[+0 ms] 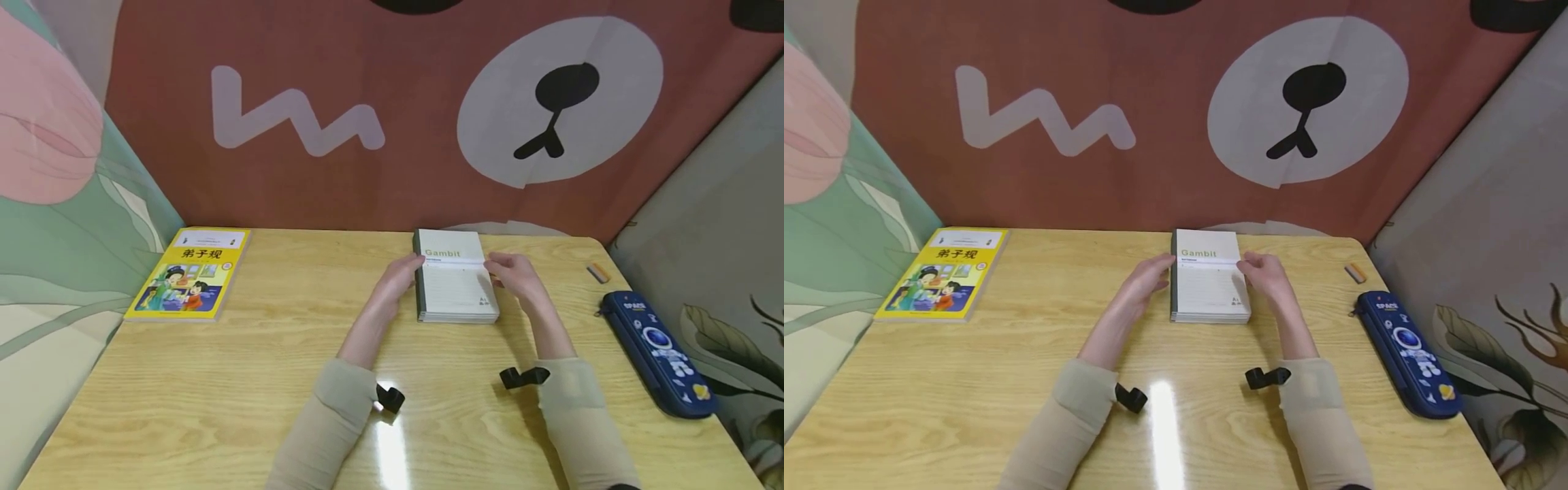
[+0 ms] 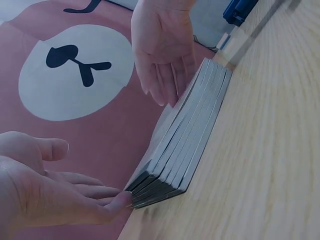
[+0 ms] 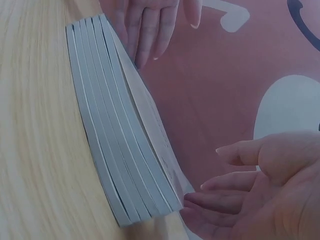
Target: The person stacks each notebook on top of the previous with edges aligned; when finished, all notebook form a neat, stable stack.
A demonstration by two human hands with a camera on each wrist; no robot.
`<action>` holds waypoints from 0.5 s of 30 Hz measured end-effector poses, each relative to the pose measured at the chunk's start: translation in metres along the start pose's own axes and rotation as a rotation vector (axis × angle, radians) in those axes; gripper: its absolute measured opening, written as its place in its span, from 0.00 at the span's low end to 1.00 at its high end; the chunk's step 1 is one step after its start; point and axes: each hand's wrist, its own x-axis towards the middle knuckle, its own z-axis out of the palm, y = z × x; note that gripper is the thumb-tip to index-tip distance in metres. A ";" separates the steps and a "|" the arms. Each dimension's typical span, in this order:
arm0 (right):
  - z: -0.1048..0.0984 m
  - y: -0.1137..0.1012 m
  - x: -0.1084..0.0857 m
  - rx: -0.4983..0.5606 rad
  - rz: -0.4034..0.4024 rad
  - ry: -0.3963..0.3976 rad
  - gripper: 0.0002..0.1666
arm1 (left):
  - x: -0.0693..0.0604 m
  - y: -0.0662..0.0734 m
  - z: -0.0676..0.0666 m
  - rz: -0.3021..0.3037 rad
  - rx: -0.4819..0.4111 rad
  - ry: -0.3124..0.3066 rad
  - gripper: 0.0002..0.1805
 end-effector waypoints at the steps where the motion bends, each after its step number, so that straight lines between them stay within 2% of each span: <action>1: -0.002 0.000 0.000 -0.007 -0.014 -0.004 0.35 | 0.000 0.002 -0.002 0.000 0.003 0.004 0.34; 7: -0.014 -0.002 0.004 -0.135 -0.121 -0.003 0.37 | -0.003 0.018 -0.026 0.028 0.072 0.057 0.36; 15: -0.038 0.001 0.003 -0.365 -0.195 0.025 0.38 | -0.011 0.031 -0.077 0.078 0.327 0.085 0.37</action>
